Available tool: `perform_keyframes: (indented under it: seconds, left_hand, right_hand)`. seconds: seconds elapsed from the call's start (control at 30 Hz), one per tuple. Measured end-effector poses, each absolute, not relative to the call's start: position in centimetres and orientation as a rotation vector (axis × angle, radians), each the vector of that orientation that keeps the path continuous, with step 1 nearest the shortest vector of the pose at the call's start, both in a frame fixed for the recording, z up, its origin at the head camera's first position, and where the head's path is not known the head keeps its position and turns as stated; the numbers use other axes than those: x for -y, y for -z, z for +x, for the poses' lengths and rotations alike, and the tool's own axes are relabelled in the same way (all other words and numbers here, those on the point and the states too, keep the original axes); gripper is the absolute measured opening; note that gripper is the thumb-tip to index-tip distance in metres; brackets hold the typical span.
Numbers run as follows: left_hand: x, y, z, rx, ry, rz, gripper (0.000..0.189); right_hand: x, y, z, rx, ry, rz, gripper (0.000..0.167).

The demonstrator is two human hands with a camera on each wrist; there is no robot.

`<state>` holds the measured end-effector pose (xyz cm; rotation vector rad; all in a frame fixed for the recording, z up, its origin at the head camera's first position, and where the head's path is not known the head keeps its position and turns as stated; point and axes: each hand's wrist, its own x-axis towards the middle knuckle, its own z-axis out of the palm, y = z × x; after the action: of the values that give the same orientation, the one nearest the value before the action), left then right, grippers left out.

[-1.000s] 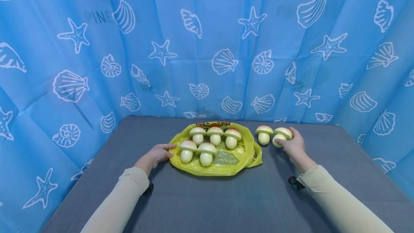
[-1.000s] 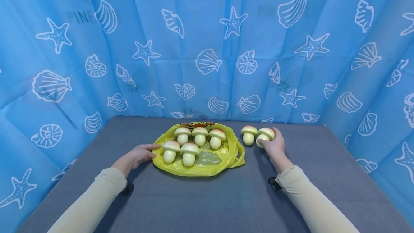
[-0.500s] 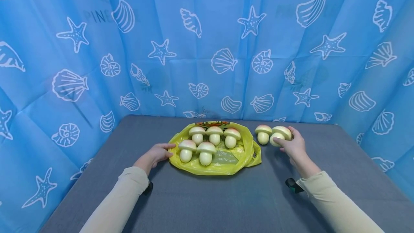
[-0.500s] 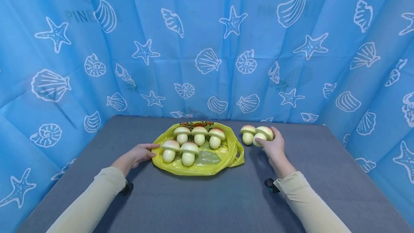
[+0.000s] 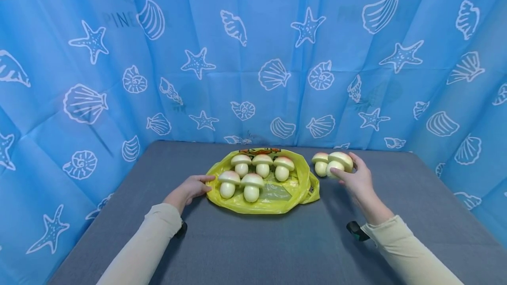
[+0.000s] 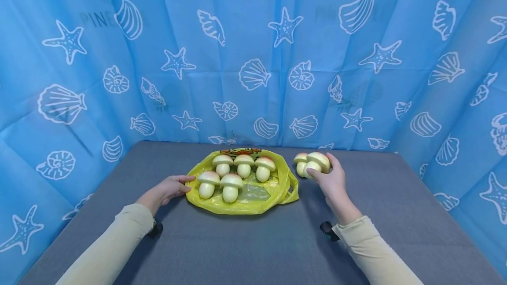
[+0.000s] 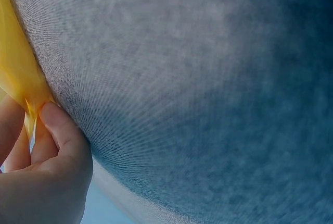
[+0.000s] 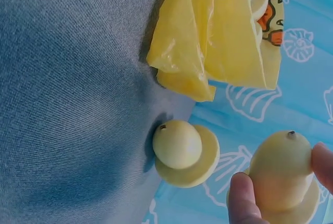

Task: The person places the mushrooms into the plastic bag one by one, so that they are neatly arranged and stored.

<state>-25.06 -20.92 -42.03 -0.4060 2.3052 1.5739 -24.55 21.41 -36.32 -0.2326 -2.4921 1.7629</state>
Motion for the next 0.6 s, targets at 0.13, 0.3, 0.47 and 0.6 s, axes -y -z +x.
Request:
perform_keyframes:
  seconds: [0.13, 0.3, 0.47, 0.6]
  left_hand:
    - [20.9, 42.0, -25.0, -2.307, -1.562, -0.406, 0.046]
    - [20.9, 41.9, -24.9, -2.303, -1.56, -0.395, 0.046]
    - [21.0, 41.9, -24.8, -2.303, -1.567, -0.386, 0.046]
    - [21.0, 42.1, -25.1, -2.305, -1.574, -0.395, 0.046]
  right_hand:
    - [-21.1, 36.2, -24.3, 2.482, -1.762, -0.22, 0.082]
    - [-20.9, 36.5, -23.9, 2.504, -1.739, -0.169, 0.083]
    - [-20.6, 36.9, -23.4, 2.539, -1.699, -0.111, 0.084]
    - [-20.2, 37.2, -23.2, 2.552, -1.674, -0.092, 0.084]
